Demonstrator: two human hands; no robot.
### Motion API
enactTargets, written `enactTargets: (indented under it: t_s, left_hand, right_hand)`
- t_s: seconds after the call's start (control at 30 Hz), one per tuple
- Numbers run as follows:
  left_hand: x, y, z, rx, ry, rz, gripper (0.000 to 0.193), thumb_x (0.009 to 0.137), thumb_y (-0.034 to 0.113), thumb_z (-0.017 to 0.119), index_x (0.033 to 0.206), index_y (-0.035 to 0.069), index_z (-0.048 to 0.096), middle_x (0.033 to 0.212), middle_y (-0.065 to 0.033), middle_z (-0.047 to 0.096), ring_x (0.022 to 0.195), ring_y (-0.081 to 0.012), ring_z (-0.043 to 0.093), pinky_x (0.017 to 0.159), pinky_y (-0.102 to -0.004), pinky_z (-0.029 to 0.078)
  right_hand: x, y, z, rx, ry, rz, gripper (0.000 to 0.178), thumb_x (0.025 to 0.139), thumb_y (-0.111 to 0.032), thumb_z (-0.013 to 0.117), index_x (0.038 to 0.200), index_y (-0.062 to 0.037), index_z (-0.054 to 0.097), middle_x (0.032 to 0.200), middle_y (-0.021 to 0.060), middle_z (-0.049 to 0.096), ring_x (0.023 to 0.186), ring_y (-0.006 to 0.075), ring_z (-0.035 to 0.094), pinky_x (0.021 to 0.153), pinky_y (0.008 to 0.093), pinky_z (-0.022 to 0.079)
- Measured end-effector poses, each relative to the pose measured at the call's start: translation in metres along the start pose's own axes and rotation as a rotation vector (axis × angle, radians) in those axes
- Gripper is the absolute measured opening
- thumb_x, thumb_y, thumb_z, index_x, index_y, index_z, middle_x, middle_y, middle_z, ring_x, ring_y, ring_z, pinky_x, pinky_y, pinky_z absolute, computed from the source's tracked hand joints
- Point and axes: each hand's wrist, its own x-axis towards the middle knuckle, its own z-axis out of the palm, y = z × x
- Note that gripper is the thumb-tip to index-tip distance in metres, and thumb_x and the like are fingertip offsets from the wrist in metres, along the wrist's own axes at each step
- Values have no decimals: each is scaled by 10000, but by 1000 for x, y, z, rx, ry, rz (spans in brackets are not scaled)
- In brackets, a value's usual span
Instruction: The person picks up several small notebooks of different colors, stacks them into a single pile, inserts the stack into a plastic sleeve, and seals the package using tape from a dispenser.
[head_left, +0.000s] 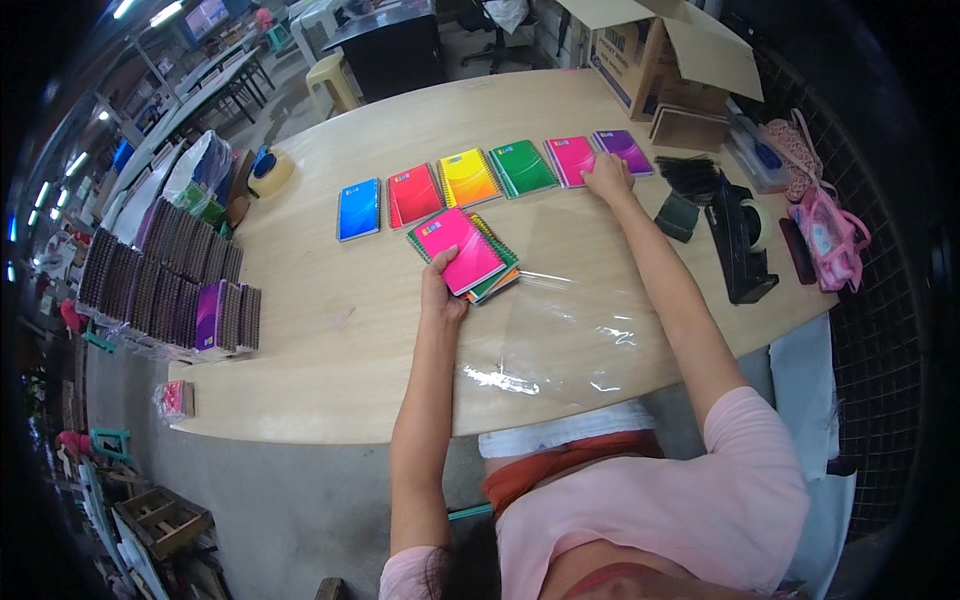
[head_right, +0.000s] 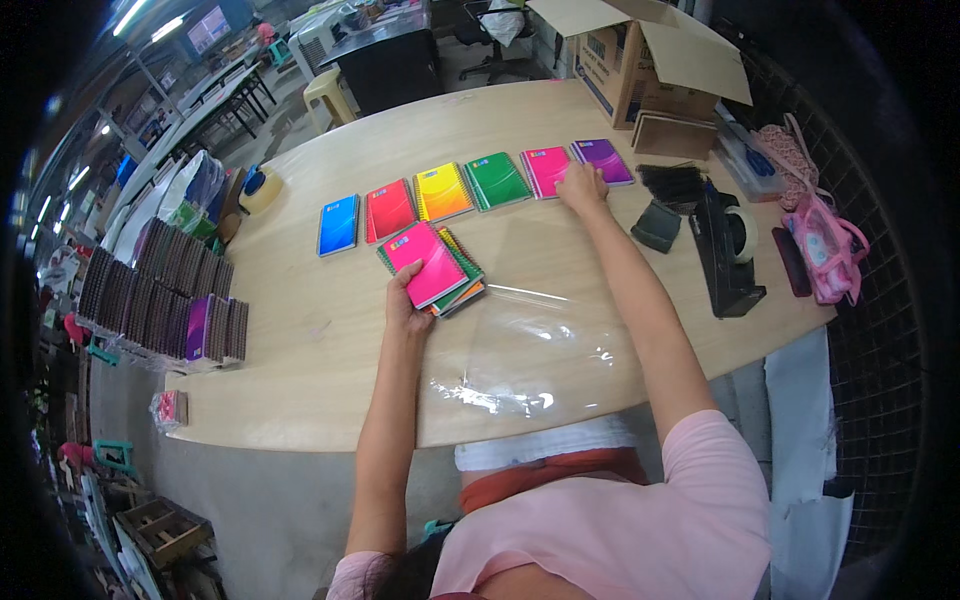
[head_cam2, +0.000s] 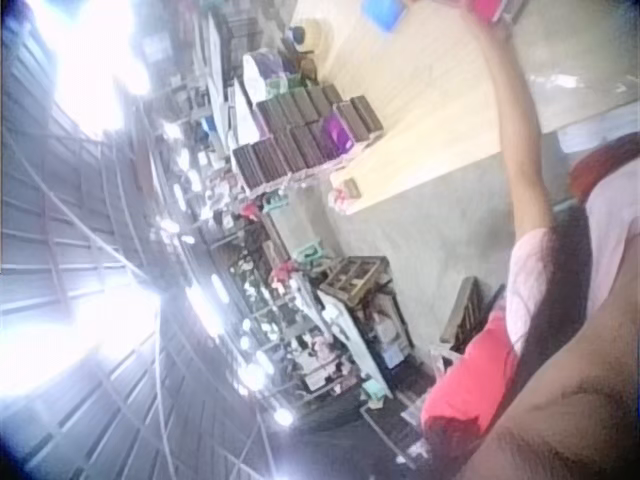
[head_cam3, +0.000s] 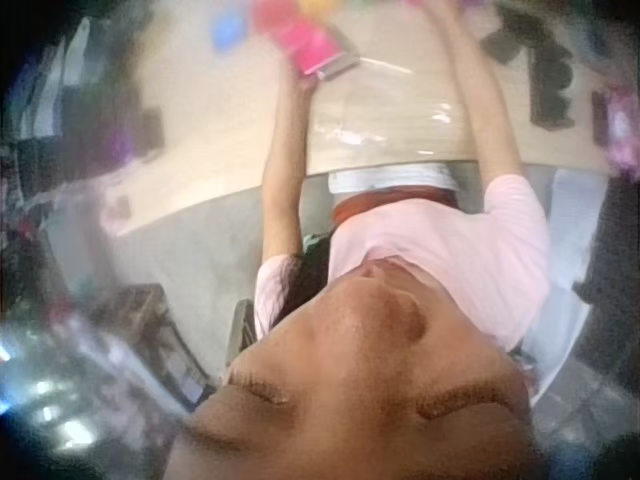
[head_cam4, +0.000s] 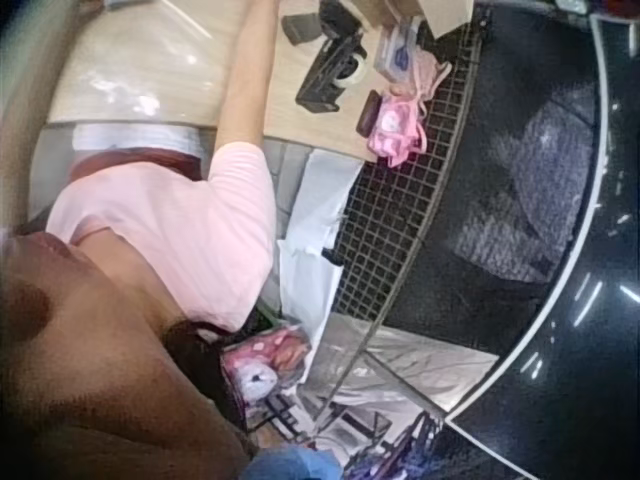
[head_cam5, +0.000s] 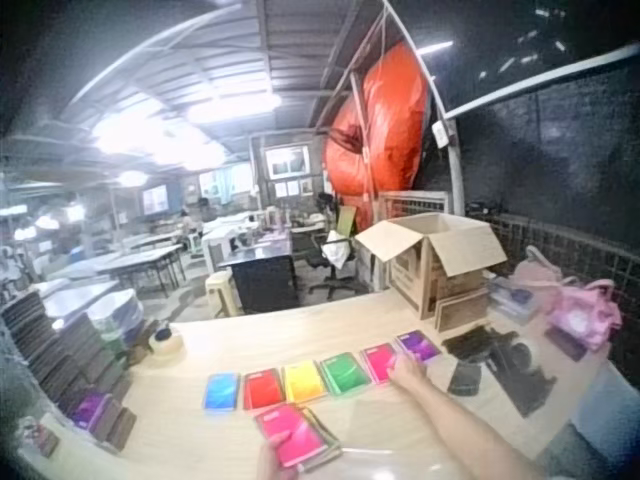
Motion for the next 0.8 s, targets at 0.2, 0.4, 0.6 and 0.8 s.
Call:
enactTargets:
  t_s: [0.2,0.4,0.6,0.8]
  left_hand:
    - [-2,-3,5,52,-15,-1,306,891,114,629,1162,-4,548,1081,-138,665,974,-262,675,905,-427,562]
    - [-7,1,4,47,-17,28,330,902,116,634,1195,-1,539,1123,-139,653,1021,-266,663,930,-429,556]
    - [-1,-1,2,47,-102,22,424,941,214,629,1273,-13,494,1216,-164,618,1100,-278,638,975,-449,531]
    - [-1,-7,9,45,-145,-10,520,978,386,568,1335,22,468,1278,-164,593,1192,-293,586,1021,-482,488]
  right_hand:
    - [26,-1,-6,-74,-129,79,453,819,-331,736,1142,-21,663,1203,221,643,1154,408,599,956,493,505]
    - [0,-35,-28,1189,-316,61,362,880,-127,669,1219,-8,628,1009,153,705,939,263,699,760,419,597]
    - [-78,-96,-37,1059,-626,-358,383,868,-35,686,1241,-30,600,996,35,671,873,96,638,705,242,535]
    - [-54,-137,-78,547,-845,-981,376,749,-103,772,1114,-50,697,1042,61,707,943,172,645,862,311,495]
